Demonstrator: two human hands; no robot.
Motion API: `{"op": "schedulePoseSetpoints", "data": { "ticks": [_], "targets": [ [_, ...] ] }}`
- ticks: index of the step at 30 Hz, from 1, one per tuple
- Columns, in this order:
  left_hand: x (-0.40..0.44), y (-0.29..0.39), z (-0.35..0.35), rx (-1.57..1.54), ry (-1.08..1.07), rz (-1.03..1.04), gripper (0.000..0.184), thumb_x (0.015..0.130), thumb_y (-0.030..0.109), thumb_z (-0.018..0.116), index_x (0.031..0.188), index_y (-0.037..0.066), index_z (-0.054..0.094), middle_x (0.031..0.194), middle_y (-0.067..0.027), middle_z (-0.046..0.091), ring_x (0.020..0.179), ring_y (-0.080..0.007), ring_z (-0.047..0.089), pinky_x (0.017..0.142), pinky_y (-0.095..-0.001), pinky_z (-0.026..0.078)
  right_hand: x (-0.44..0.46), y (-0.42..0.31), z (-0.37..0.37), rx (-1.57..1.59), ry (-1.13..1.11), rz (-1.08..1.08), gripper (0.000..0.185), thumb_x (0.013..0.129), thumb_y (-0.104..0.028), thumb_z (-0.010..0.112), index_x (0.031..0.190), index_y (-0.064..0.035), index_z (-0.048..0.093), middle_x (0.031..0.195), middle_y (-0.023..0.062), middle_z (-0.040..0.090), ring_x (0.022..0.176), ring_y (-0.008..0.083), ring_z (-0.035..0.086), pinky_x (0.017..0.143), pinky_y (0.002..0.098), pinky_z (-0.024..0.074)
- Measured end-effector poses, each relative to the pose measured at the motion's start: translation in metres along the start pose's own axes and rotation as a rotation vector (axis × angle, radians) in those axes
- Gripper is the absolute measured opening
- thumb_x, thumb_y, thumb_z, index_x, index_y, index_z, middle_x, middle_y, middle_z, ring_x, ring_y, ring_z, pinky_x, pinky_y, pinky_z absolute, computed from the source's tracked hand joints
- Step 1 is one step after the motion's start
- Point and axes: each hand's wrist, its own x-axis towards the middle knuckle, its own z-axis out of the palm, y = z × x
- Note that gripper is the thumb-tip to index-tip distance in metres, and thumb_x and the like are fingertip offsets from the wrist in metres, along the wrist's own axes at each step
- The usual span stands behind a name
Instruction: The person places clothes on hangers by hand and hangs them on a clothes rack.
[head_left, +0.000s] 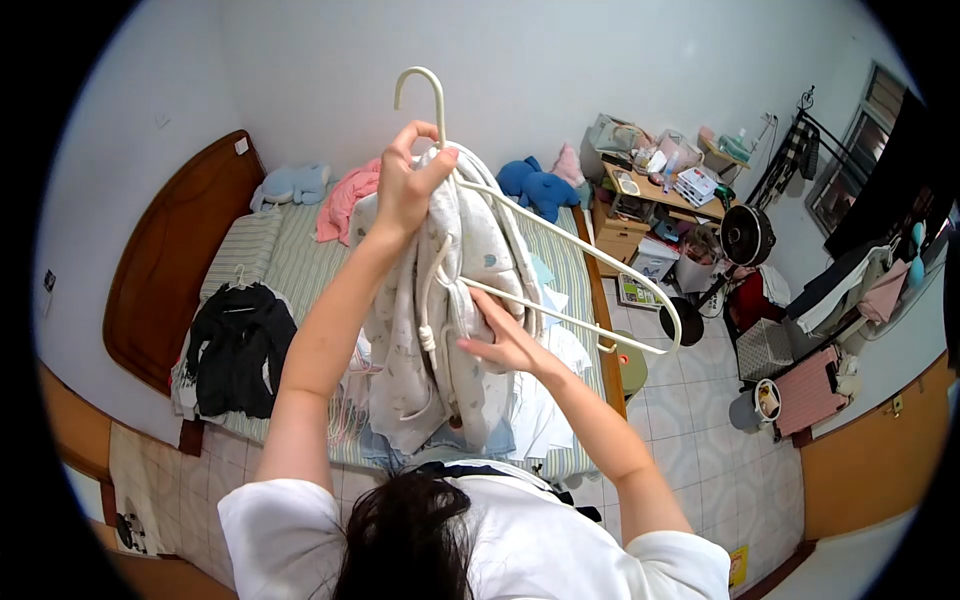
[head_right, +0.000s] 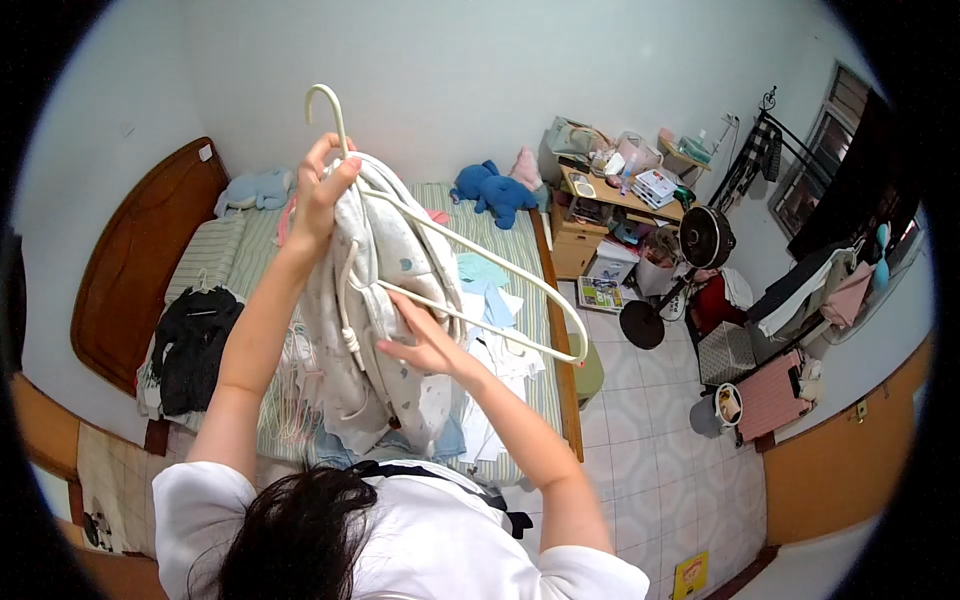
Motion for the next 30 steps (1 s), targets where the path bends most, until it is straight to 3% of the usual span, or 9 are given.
{"op": "schedulePoseSetpoints", "data": {
  "ticks": [1,3,4,8,15,19,24,26,30],
  "targets": [
    [-0.001,-0.001,-0.002,-0.004,0.025,-0.019,0.021,0.075,0.022,0.064,0.081,0.007,0.052,0.063,0.004,0.049,0.056,-0.0032,0.04,0.049,-0.0213,0.03,-0.002,0.008,0.009,-0.123,0.074,0.019,0.08,0.077,-0.033,0.069,0.139,-0.0034,0.027,0.129,0.0207,0.041,0.117,0.0316,0.041,0.1,0.0377,0.0308],
    [-0.001,-0.005,-0.007,0.038,0.073,-0.017,0.021,0.075,0.023,0.065,0.081,0.007,0.052,0.064,0.0029,0.05,0.057,-0.0044,0.042,0.051,-0.0212,0.031,-0.001,0.0,0.007,-0.291,-0.04,0.055,0.07,0.074,-0.028,0.069,0.13,-0.0002,0.038,0.122,0.0194,0.045,0.114,0.0316,0.041,0.098,0.0395,0.0315],
    [0.001,-0.009,-0.013,0.085,0.098,0.002,0.021,0.074,0.023,0.065,0.08,0.007,0.052,0.065,0.0021,0.051,0.058,-0.0049,0.043,0.051,-0.021,0.032,0.002,0.013,0.013,-0.238,-0.055,0.001,0.063,0.072,-0.04,0.067,0.118,-0.0005,0.05,0.102,0.019,0.047,0.095,0.0352,0.045,0.086,0.0394,0.0369],
    [0.0,-0.037,-0.053,0.118,0.151,-0.051,0.023,0.073,0.024,0.065,0.08,0.006,0.051,0.068,-0.0018,0.053,0.064,-0.0074,0.046,0.056,-0.0225,0.035,-0.03,0.007,0.005,-0.545,-0.034,0.002,0.049,0.062,-0.03,0.07,0.103,-0.0042,0.06,0.1,0.017,0.051,0.096,0.0321,0.047,0.088,0.0388,0.037],
    [-0.025,-0.06,-0.11,0.509,0.059,0.088,0.027,0.068,0.021,0.062,0.084,0.002,0.051,0.071,-0.0051,0.052,0.068,-0.0134,0.048,0.064,-0.0267,0.039,-0.054,-0.001,-0.054,-0.885,0.145,-0.071,0.036,0.058,-0.016,0.074,0.09,-0.0077,0.059,0.085,0.0079,0.062,0.103,0.0278,0.049,0.095,0.0416,0.0321],
    [-0.037,-0.053,-0.113,0.474,0.005,0.067,0.025,0.068,0.02,0.059,0.083,0.002,0.05,0.072,-0.0056,0.048,0.071,-0.0136,0.046,0.065,-0.025,0.038,-0.055,-0.013,-0.074,-1.034,0.146,-0.194,0.038,0.055,-0.016,0.075,0.088,-0.0091,0.057,0.087,0.0049,0.061,0.103,0.0224,0.051,0.096,0.0445,0.0345],
    [-0.054,-0.069,-0.126,0.988,-0.148,0.134,0.024,0.068,0.023,0.059,0.087,0.009,0.059,0.061,-0.0153,0.056,0.058,-0.0361,0.056,0.055,-0.045,0.043,-0.049,-0.036,-0.106,-1.161,0.062,-0.324,0.042,0.052,-0.016,0.076,0.088,-0.0077,0.056,0.087,0.0038,0.061,0.104,0.0206,0.05,0.096,0.0464,0.0381],
    [-0.056,-0.069,-0.11,0.902,-0.113,0.132,0.023,0.068,0.024,0.06,0.085,0.008,0.058,0.061,-0.0146,0.056,0.059,-0.0355,0.056,0.056,-0.0443,0.044,-0.045,-0.036,-0.12,-1.151,0.066,-0.365,0.046,0.047,-0.011,0.076,0.088,-0.0032,0.058,0.086,0.0084,0.06,0.097,0.0281,0.051,0.091,0.0438,0.0428],
    [-0.059,-0.078,-0.081,0.734,-0.048,0.11,0.023,0.07,0.024,0.06,0.085,0.008,0.057,0.062,-0.0147,0.057,0.059,-0.0356,0.057,0.056,-0.0437,0.044,-0.026,-0.047,-0.133,-1.109,0.146,-0.36,0.045,0.044,-0.004,0.074,0.085,-0.0022,0.056,0.085,0.0095,0.057,0.091,0.03,0.052,0.08,0.0373,0.0454]
  ]
}}
